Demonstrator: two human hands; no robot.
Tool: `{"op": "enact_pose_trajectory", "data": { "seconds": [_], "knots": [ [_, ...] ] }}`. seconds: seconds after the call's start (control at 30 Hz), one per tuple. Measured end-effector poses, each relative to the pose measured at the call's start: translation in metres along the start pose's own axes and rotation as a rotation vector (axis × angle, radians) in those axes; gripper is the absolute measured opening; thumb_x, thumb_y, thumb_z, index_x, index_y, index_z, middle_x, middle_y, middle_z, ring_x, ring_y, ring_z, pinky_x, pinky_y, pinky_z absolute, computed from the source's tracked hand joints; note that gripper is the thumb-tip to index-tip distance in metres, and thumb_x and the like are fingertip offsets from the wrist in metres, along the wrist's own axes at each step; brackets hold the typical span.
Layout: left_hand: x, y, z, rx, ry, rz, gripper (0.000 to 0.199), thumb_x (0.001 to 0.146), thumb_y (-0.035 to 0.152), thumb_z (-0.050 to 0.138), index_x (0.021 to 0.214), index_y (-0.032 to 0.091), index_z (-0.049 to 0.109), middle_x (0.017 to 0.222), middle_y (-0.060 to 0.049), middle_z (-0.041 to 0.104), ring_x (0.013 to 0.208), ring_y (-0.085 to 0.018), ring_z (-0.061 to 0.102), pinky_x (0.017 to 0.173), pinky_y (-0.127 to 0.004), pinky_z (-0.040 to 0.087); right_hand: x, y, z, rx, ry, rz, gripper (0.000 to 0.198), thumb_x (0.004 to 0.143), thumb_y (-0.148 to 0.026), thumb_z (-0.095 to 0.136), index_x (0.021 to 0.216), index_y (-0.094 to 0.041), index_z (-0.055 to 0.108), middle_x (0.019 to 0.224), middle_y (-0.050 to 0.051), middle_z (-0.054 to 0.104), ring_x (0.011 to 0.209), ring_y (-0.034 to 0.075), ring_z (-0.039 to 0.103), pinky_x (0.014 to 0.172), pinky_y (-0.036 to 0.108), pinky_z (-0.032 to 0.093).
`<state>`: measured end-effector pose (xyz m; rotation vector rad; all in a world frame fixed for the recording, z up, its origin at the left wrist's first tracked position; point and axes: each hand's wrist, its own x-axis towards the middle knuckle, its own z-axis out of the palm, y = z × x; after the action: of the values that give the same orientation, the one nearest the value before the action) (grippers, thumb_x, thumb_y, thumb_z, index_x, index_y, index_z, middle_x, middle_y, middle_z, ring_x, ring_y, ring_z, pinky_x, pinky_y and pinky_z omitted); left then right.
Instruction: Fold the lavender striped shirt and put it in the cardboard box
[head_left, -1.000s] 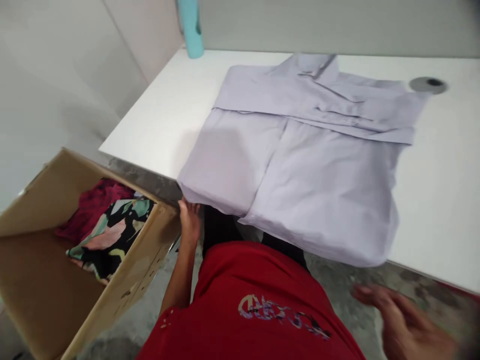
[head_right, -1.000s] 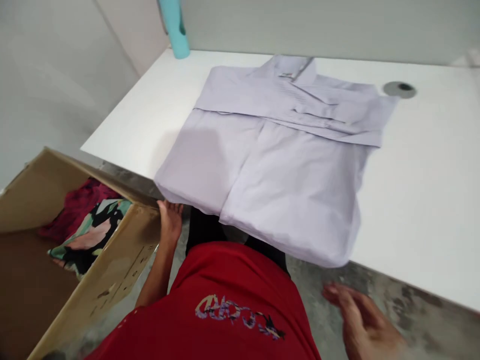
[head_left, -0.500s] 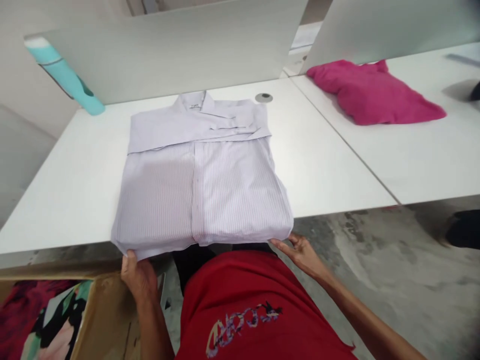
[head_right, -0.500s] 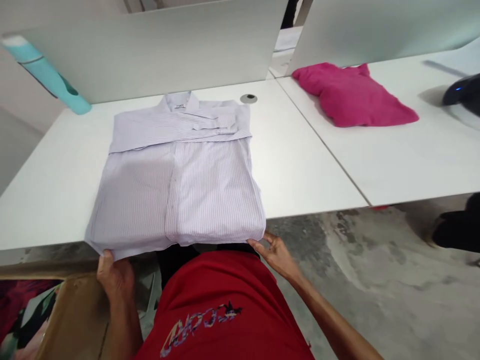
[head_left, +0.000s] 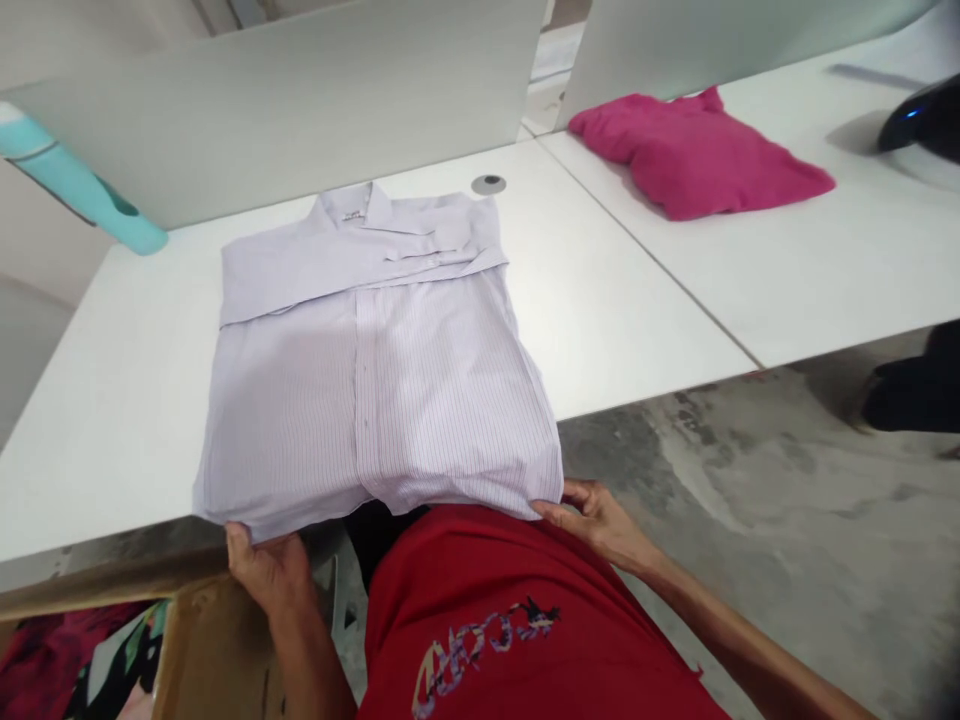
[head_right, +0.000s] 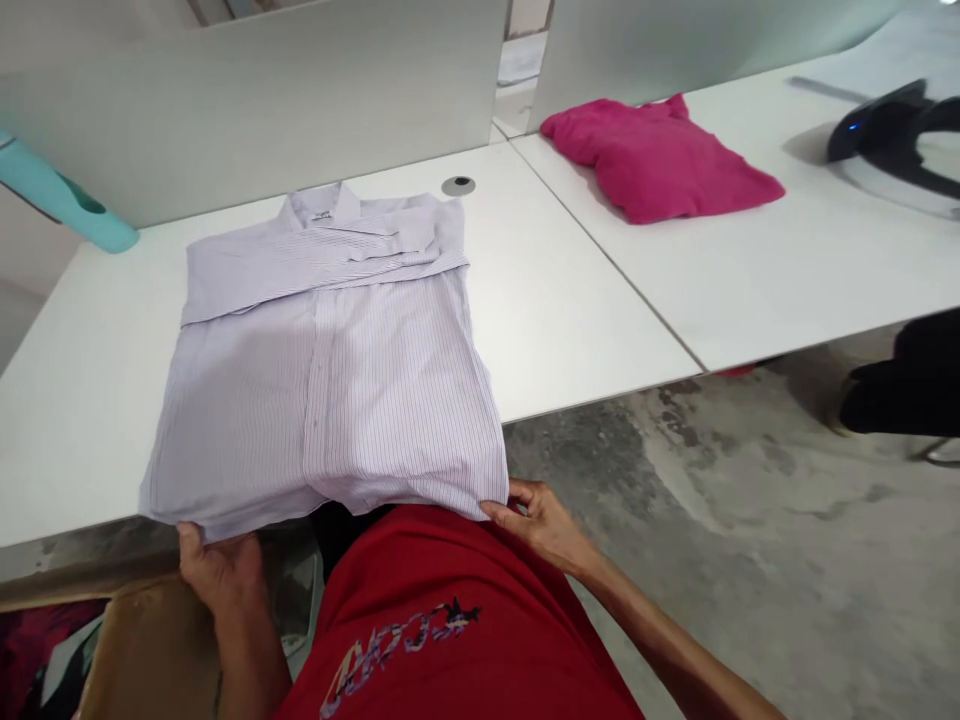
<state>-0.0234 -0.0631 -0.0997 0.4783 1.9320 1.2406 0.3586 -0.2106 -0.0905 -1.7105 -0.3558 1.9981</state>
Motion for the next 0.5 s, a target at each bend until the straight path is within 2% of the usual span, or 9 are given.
{"op": "enact_pose_trajectory", "data": {
  "seconds": [0.1, 0.17, 0.27, 0.33, 0.4, 0.5],
  "knots": [
    [-0.005, 0.0, 0.0, -0.027, -0.053, -0.057, 0.034, 0.09, 0.051, 0.071, 0.113, 0.026, 0.072, 0.126, 0.003, 0.074, 0.137, -0.021, 0.057, 0.12, -0.039, 0.042, 0.001, -0.001, 0.003, 0.109, 0.049, -0.051, 0.049, 0.08, -0.061, 0.079, 0.108, -0.021, 0.079, 0.101, 0.009, 0.077, 0.091, 0.025, 0.073, 0.091, 0.04, 0.059],
    [-0.013, -0.003, -0.001, -0.04, -0.112, -0.098, 0.048, 0.081, 0.064, 0.078, 0.117, 0.032, 0.071, 0.131, 0.005, 0.072, 0.141, -0.022, 0.053, 0.119, -0.041, 0.042, 0.002, -0.001, 0.004, 0.148, 0.09, -0.066, 0.053, 0.082, -0.061, 0.078, 0.116, -0.021, 0.077, 0.107, 0.01, 0.077, 0.095, 0.025, 0.073, 0.093, 0.041, 0.059],
    [-0.029, -0.014, 0.003, -0.035, -0.145, -0.221, 0.073, 0.061, 0.081, 0.082, 0.117, 0.035, 0.071, 0.137, 0.003, 0.07, 0.145, -0.026, 0.049, 0.12, -0.044, 0.041, -0.001, -0.001, 0.003, 0.149, 0.1, -0.078, 0.049, 0.086, -0.06, 0.074, 0.115, -0.021, 0.078, 0.108, 0.01, 0.077, 0.103, 0.027, 0.072, 0.093, 0.042, 0.06],
    [-0.042, -0.024, 0.009, -0.037, -0.172, -0.296, 0.082, 0.052, 0.085, 0.083, 0.115, 0.033, 0.073, 0.14, 0.0, 0.068, 0.148, -0.029, 0.045, 0.121, -0.046, 0.041, -0.004, -0.002, 0.002, 0.14, 0.08, -0.094, 0.046, 0.088, -0.061, 0.072, 0.109, -0.021, 0.08, 0.105, 0.01, 0.077, 0.102, 0.028, 0.072, 0.091, 0.042, 0.06],
    [-0.056, -0.036, 0.015, -0.067, -0.235, -0.364, 0.085, 0.05, 0.086, 0.083, 0.116, 0.034, 0.073, 0.144, -0.002, 0.066, 0.151, -0.032, 0.042, 0.121, -0.048, 0.041, -0.008, -0.005, 0.003, 0.141, 0.07, -0.109, 0.045, 0.087, -0.061, 0.073, 0.105, -0.021, 0.081, 0.102, 0.009, 0.077, 0.098, 0.027, 0.072, 0.09, 0.041, 0.06],
    [-0.072, -0.054, 0.016, -0.134, -0.34, -0.5, 0.079, 0.059, 0.087, 0.079, 0.119, 0.037, 0.072, 0.148, -0.001, 0.064, 0.154, -0.031, 0.039, 0.122, -0.049, 0.041, -0.011, -0.008, 0.003, 0.154, 0.075, -0.128, 0.046, 0.083, -0.06, 0.077, 0.108, -0.021, 0.079, 0.101, 0.009, 0.077, 0.094, 0.025, 0.072, 0.088, 0.038, 0.059]
  ]
}}
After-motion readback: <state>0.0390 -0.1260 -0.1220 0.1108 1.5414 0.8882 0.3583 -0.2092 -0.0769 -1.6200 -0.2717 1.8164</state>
